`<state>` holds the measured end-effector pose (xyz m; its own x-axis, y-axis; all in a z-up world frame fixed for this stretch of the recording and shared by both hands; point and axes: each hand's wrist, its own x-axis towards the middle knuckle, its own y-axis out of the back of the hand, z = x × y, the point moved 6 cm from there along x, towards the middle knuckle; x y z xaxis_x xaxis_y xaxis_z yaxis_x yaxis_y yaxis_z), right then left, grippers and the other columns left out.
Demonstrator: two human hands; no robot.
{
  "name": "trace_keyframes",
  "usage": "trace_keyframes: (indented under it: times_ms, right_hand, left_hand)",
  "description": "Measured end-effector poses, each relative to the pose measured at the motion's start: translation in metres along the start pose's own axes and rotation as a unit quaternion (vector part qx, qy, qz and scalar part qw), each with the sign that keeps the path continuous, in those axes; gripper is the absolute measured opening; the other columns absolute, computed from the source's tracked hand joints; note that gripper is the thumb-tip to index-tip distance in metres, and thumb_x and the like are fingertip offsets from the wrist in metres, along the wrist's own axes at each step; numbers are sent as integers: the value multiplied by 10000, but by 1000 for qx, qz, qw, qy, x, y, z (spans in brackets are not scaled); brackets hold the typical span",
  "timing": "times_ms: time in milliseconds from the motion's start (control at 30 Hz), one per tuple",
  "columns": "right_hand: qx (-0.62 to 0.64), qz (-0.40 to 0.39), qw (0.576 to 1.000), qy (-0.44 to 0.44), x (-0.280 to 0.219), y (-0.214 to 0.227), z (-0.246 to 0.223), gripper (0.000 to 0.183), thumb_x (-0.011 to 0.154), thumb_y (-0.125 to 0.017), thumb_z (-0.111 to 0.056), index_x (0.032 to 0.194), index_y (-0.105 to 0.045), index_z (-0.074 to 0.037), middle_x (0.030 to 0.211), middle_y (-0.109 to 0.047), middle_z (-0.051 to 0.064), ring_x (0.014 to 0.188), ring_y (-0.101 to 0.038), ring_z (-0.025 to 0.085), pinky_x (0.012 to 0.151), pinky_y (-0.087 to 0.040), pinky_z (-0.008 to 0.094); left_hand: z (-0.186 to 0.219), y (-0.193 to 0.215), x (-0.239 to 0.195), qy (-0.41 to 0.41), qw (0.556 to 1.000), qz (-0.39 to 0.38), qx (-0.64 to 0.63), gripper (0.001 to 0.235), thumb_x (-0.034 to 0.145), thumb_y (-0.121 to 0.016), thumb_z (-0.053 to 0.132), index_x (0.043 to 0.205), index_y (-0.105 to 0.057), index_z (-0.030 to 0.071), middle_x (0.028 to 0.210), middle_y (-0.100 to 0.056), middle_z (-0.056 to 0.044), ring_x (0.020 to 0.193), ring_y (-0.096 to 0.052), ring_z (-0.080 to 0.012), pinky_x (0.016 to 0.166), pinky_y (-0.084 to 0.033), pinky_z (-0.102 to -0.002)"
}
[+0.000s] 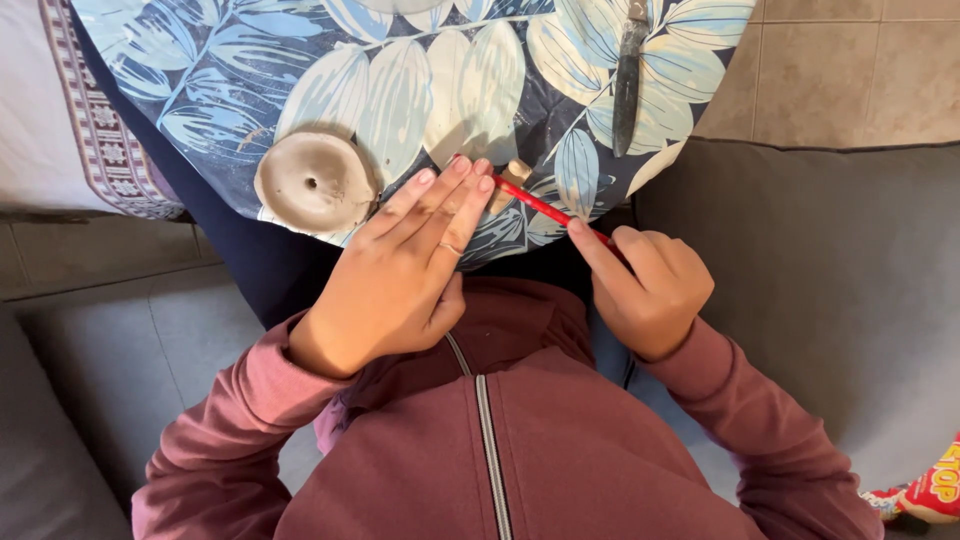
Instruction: Sculpting a small object by rolling, smoothing, and shaping clay pieces on a table.
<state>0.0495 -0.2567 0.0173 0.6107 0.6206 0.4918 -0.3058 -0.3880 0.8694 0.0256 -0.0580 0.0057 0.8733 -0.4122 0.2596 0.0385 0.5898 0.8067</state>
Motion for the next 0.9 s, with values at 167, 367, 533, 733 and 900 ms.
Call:
trace_keyframes:
  times_ms: [167,367,533,733,900]
  right_hand:
    - [-15,25,999,30,0,-1,-2,256,797,-903,25,1028,-847,-71,917,-617,48,682,-509,191,590,-388,310]
    - [119,-59,989,-65,8,-3,8,303,849,-770,130,1130,-794,18,874,-673,103,631,-558,243,590,-443,348]
    - [118,-112,982,-100,2,-12,17,360,869,-701,128,1195,-776,-7,811,-645,101,594,-549,259,576,-437,371]
    - [75,-60,994,-59,1,-4,0,266,830,-822,64,1083,-824,-20,909,-646,94,651,-551,222,581,-432,330]
    - [23,-13,999,-43,-2,-1,-11,147,860,-883,5,992,-824,-20,921,-680,92,668,-579,228,583,-452,339]
  left_hand:
    - [-2,3,6,33,999,34,21,765,771,-574,91,1504,-446,-85,1559,-525,-211,1498,-449,-322,1269,-268,-442]
    - [-7,-9,23,29,998,47,37,738,811,-581,121,1492,-479,-145,1597,-433,-261,1515,-422,-336,1269,-259,-421]
    - [-10,-13,29,29,998,33,40,769,824,-569,173,1510,-457,-157,1615,-392,-277,1536,-383,-326,1287,-198,-407]
    - [-1,-4,11,43,995,19,84,760,792,-565,176,1493,-491,-110,1561,-512,-256,1495,-457,-295,1254,-258,-378]
    - [1,-4,2,51,995,18,88,750,788,-562,150,1498,-495,-83,1535,-557,-241,1498,-439,-271,1248,-265,-380]
